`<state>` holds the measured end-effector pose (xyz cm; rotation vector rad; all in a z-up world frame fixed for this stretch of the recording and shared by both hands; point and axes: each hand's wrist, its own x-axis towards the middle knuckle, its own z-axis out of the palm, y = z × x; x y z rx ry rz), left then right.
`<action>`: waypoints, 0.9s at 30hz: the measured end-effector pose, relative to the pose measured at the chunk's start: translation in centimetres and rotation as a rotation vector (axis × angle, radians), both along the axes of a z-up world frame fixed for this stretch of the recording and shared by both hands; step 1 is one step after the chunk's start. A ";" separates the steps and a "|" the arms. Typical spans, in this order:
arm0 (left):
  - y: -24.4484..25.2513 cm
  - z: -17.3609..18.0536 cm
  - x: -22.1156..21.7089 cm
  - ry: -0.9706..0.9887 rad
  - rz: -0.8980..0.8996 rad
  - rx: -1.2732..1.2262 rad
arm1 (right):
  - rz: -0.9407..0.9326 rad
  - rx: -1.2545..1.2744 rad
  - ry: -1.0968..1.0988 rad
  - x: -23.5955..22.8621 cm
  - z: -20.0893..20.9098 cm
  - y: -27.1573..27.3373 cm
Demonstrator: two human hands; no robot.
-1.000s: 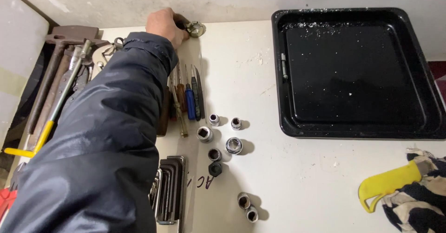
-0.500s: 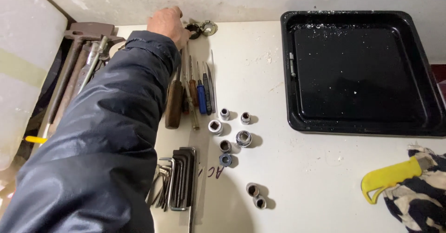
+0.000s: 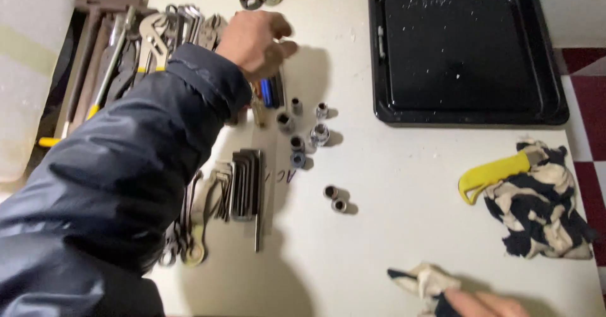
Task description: Cleaning small metal sockets and parts using a cloth on a workbench.
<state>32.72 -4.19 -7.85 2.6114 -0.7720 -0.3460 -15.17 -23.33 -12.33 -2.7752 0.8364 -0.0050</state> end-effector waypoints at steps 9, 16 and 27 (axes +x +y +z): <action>6.6 2.0 -18.1 0.007 -0.318 -0.406 | 0.147 -0.058 0.032 2.9 7.5 3.3; 15.6 4.0 -26.4 0.554 0.388 -0.461 | 0.061 -0.023 -0.055 3.0 7.5 5.0; 14.9 4.9 -36.4 0.084 0.127 -0.758 | 0.306 0.048 -0.052 3.6 9.0 2.9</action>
